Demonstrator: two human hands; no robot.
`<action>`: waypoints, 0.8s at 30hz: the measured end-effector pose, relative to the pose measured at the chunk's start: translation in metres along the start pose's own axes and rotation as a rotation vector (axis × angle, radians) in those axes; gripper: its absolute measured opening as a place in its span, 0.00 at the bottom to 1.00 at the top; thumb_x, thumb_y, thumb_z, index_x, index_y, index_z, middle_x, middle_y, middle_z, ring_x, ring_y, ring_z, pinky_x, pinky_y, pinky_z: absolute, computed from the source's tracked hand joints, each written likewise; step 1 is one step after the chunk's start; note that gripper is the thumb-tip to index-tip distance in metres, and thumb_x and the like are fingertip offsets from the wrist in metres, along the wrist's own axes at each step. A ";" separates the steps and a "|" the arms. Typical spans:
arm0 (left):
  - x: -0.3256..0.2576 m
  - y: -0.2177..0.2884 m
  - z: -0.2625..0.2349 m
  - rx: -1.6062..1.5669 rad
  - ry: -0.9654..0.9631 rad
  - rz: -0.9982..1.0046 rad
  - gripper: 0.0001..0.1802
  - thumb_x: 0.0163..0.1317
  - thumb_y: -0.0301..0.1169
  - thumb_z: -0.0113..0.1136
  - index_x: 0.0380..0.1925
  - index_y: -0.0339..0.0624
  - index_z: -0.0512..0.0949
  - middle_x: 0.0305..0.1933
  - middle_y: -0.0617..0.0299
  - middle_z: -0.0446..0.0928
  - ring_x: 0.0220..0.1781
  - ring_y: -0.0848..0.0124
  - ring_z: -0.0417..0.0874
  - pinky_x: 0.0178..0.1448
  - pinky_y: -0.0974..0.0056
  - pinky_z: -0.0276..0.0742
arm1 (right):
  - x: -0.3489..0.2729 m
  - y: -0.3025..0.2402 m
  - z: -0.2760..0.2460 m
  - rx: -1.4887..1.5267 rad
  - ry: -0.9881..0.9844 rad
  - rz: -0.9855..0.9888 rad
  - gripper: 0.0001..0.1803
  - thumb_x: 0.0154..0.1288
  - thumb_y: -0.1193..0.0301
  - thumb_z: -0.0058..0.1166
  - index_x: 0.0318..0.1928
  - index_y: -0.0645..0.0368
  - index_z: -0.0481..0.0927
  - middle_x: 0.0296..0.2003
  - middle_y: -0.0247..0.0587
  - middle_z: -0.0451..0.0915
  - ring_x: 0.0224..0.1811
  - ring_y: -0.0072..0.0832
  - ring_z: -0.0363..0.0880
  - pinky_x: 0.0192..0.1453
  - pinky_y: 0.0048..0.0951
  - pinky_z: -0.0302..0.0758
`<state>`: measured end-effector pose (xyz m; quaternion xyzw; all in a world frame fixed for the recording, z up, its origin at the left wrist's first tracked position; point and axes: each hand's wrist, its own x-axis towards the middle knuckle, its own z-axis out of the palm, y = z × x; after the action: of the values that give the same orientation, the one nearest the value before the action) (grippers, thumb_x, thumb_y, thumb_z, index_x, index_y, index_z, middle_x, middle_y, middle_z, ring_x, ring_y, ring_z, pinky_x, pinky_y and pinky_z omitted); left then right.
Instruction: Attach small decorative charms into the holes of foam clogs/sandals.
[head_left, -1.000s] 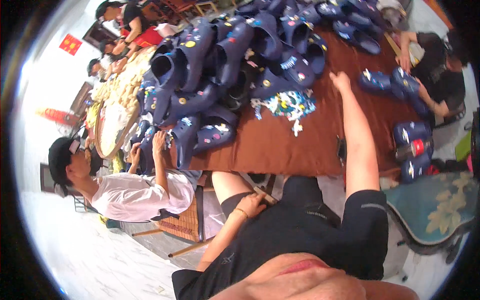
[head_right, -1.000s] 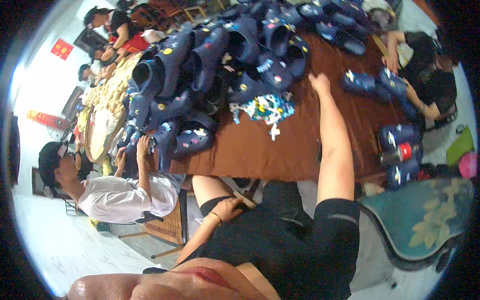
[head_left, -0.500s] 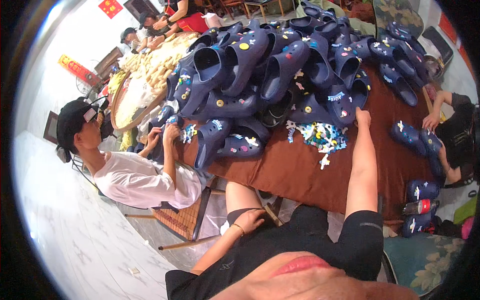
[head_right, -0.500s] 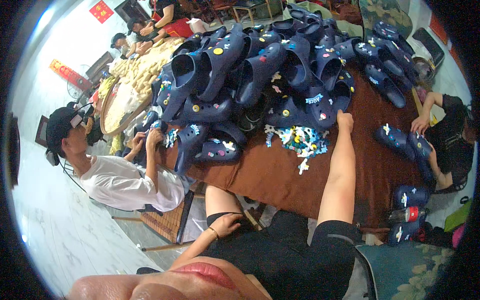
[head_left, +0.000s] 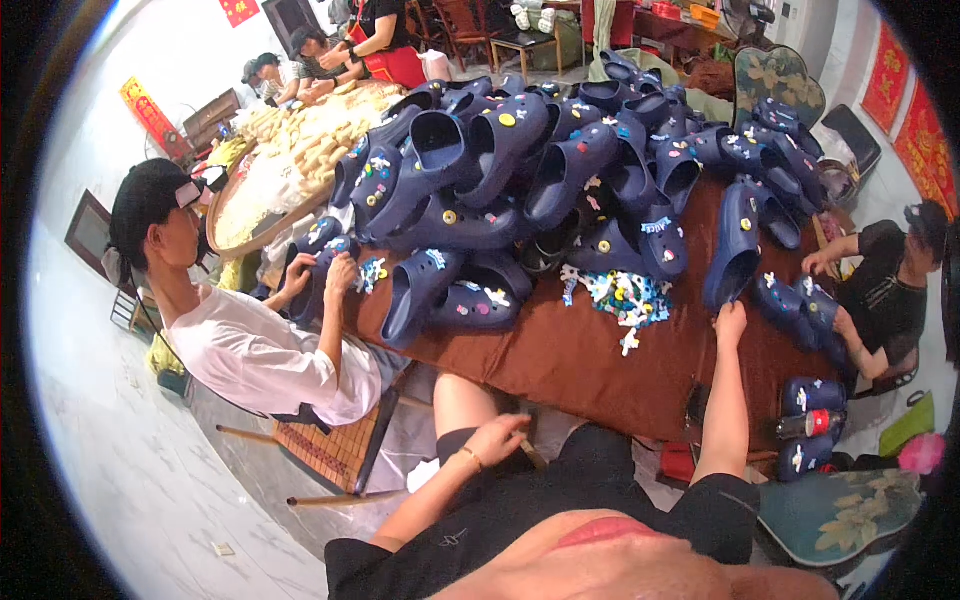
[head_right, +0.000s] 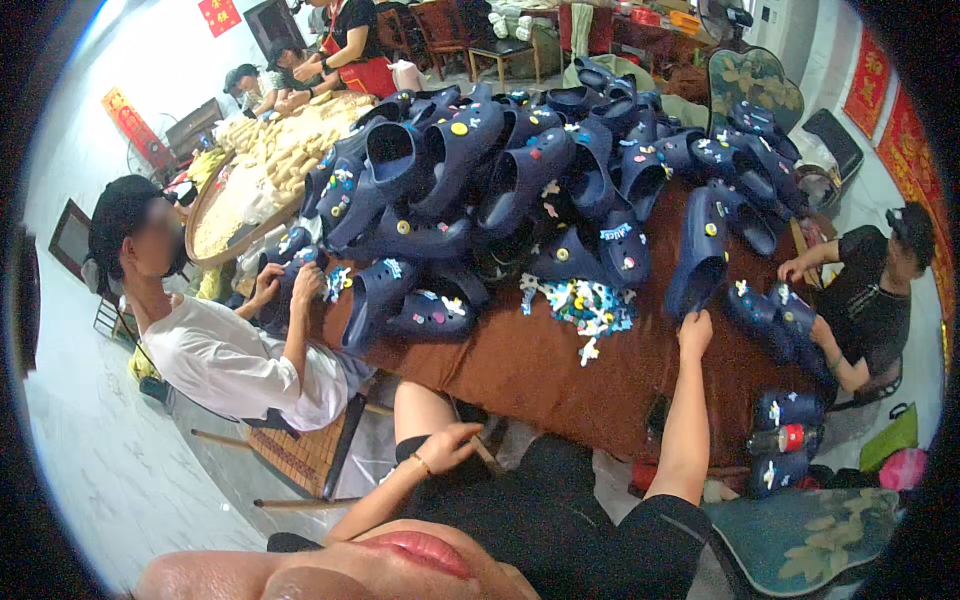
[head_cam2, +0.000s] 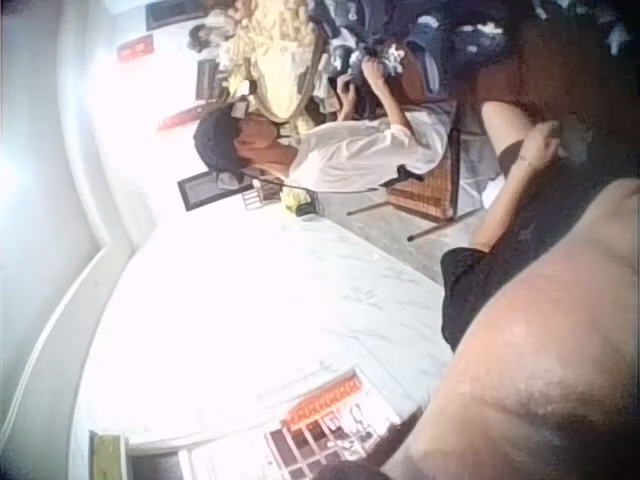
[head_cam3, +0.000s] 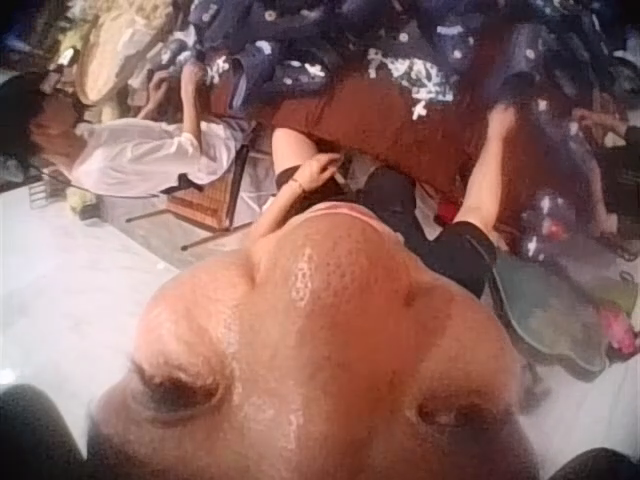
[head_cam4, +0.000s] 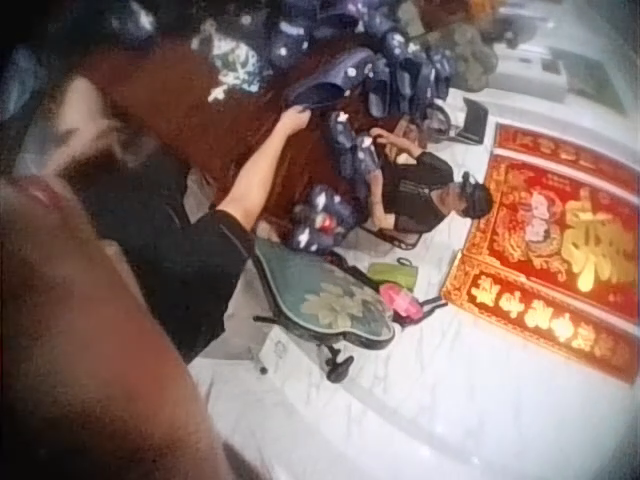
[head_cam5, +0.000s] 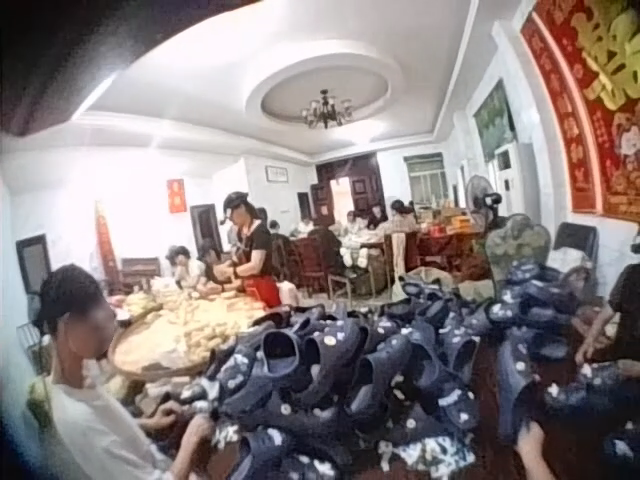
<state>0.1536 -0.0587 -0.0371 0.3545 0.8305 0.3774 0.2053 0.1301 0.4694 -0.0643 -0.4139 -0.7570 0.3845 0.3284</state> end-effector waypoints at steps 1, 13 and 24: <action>0.012 0.011 -0.001 -0.043 0.033 0.003 0.20 0.55 0.30 0.54 0.49 0.36 0.70 0.47 0.48 0.74 0.48 0.55 0.75 0.51 0.59 0.71 | -0.011 0.002 -0.015 -0.020 0.014 0.004 0.12 0.59 0.70 0.40 0.30 0.67 0.72 0.16 0.46 0.73 0.11 0.30 0.73 0.14 0.28 0.68; 0.080 0.089 0.012 -0.303 0.371 0.134 0.53 0.46 0.40 0.66 0.64 0.38 0.42 0.60 0.43 0.60 0.55 0.56 0.71 0.57 0.59 0.67 | -0.225 -0.065 -0.025 -0.193 -0.430 -0.362 0.11 0.53 0.72 0.43 0.35 0.65 0.74 0.25 0.61 0.75 0.31 0.56 0.74 0.37 0.47 0.71; 0.094 0.017 0.029 0.020 0.497 -0.117 0.47 0.43 0.25 0.56 0.64 0.42 0.44 0.48 0.43 0.65 0.49 0.49 0.69 0.52 0.56 0.69 | -0.240 -0.090 0.012 -0.066 -0.551 -0.518 0.15 0.56 0.62 0.49 0.40 0.59 0.75 0.32 0.53 0.77 0.36 0.49 0.76 0.41 0.42 0.72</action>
<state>0.1164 0.0334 -0.0490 0.2043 0.8782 0.4324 0.0128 0.1927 0.2221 -0.0358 -0.1001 -0.9084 0.3610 0.1856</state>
